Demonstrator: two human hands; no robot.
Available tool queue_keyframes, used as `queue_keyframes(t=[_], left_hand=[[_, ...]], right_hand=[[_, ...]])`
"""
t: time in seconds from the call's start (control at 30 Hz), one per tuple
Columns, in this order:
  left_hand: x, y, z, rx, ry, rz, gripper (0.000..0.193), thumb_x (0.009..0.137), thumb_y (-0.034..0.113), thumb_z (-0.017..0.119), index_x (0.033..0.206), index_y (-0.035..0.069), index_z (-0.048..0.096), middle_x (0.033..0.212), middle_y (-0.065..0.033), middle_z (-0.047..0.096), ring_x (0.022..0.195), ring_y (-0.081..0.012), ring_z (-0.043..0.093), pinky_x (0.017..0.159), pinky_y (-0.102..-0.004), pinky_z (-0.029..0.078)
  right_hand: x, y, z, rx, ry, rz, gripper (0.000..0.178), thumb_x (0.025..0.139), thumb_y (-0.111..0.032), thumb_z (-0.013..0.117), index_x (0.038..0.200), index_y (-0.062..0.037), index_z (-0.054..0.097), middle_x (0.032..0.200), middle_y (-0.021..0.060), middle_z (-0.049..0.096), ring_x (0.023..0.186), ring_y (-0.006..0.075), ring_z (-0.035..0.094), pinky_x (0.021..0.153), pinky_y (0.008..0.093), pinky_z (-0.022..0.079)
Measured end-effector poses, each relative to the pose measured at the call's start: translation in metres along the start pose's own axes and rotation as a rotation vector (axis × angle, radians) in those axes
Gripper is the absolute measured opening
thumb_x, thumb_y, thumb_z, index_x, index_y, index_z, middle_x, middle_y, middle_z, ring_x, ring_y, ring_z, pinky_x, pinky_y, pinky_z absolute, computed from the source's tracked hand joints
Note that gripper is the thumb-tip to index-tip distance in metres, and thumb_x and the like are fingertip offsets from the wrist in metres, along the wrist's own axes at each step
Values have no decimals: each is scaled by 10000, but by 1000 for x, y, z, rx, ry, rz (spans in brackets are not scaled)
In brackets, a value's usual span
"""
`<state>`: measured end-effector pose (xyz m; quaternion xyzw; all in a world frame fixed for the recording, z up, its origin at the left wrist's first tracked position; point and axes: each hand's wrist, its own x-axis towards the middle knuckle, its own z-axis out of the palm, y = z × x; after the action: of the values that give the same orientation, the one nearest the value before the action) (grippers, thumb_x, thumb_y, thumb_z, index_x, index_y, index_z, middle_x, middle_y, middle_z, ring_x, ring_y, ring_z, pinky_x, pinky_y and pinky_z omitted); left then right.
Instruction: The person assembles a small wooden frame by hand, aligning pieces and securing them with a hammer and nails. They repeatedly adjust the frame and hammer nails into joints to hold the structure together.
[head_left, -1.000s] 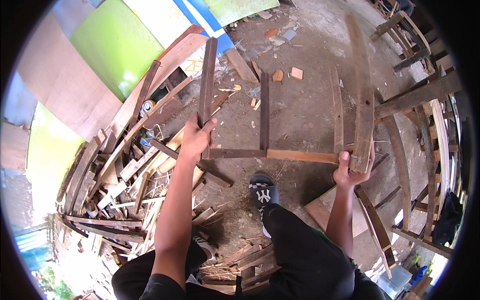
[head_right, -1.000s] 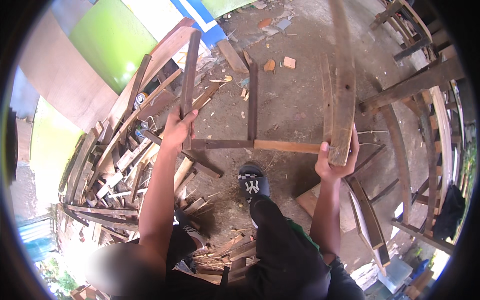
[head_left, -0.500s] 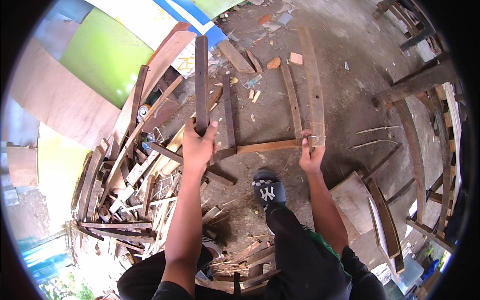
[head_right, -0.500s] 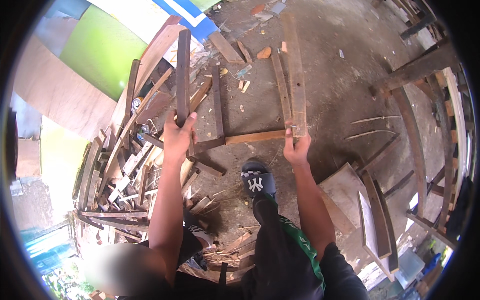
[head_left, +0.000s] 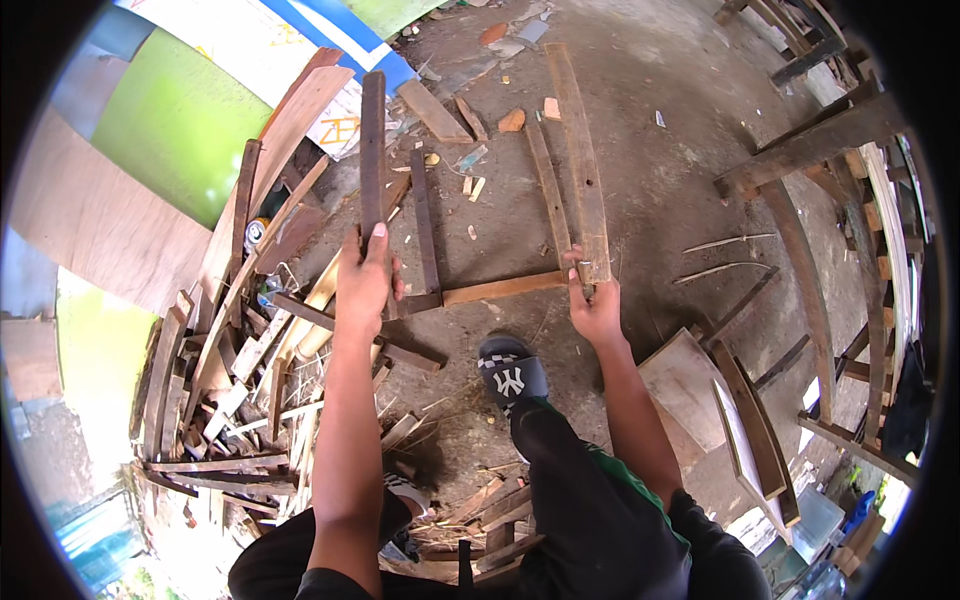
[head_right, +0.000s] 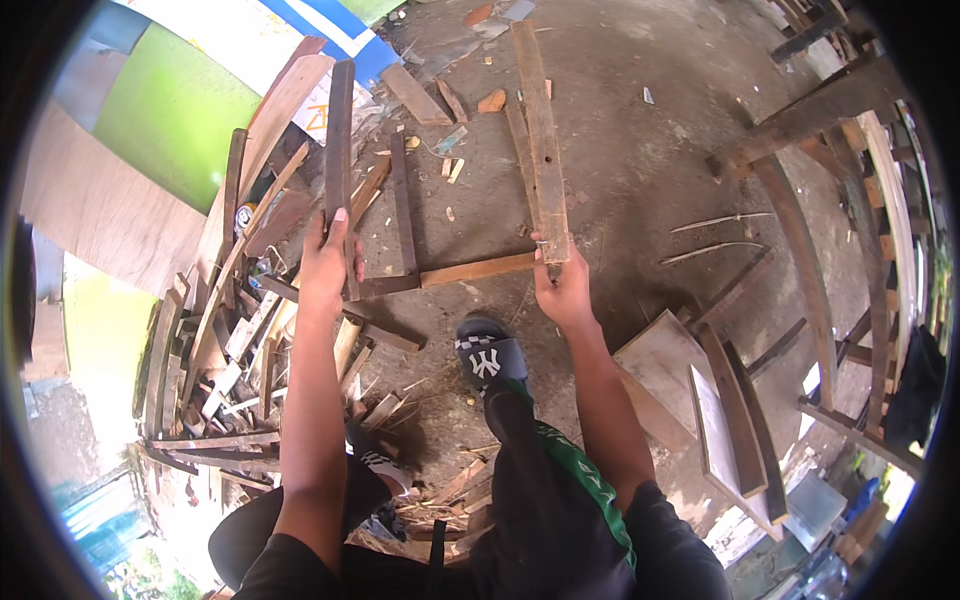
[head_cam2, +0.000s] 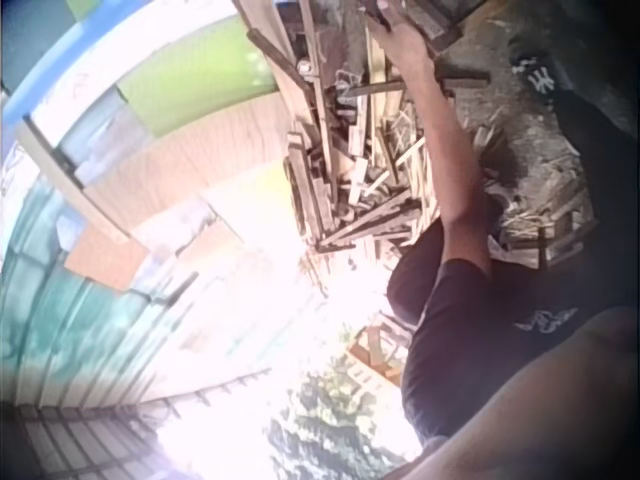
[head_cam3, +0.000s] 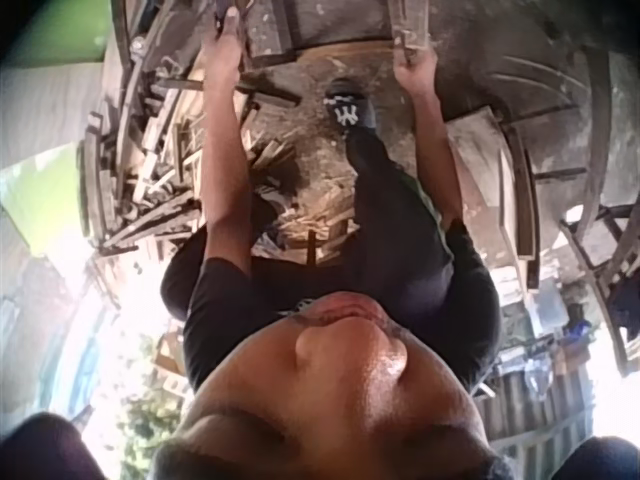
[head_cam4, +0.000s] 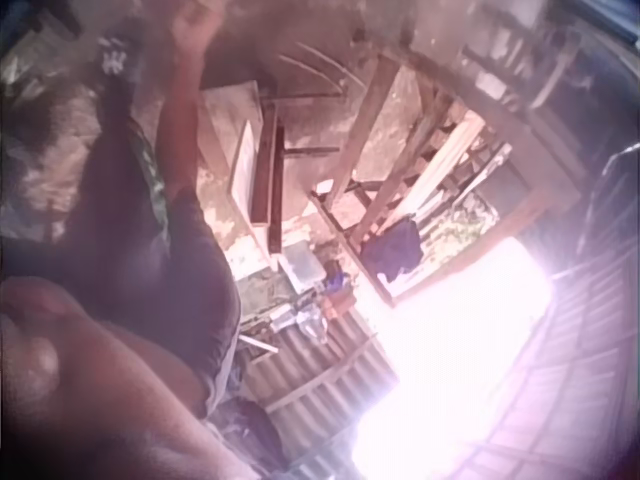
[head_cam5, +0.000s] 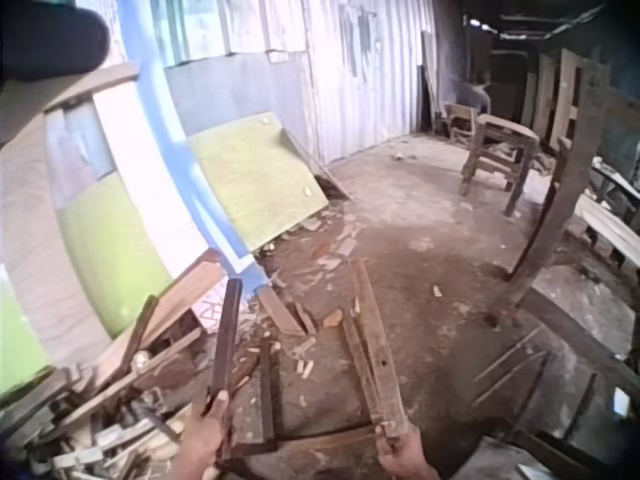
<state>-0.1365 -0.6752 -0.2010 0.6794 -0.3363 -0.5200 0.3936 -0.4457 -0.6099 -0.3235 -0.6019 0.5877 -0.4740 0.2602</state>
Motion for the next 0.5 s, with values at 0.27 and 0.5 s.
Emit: queue_keyframes(t=[0.27,0.5], left_hand=[[6,-5,-32,90,-121,21,411,1091,438,566,1267,70,517,865,-67,639,682,-170,642,613,-320,525],[-4,-10,5,-69,-111,55,335,1115,349,540,1307,76,520,868,-63,626,645,-153,611,584,-301,515]], right_hand=[[4,-18,-12,-71,38,114,332,967,-42,715,1289,2,648,1214,135,706,1073,238,672,951,369,525],[4,-23,-9,-108,-12,76,196,994,-6,650,1189,-16,668,1195,171,712,1191,315,679,1003,400,507]])
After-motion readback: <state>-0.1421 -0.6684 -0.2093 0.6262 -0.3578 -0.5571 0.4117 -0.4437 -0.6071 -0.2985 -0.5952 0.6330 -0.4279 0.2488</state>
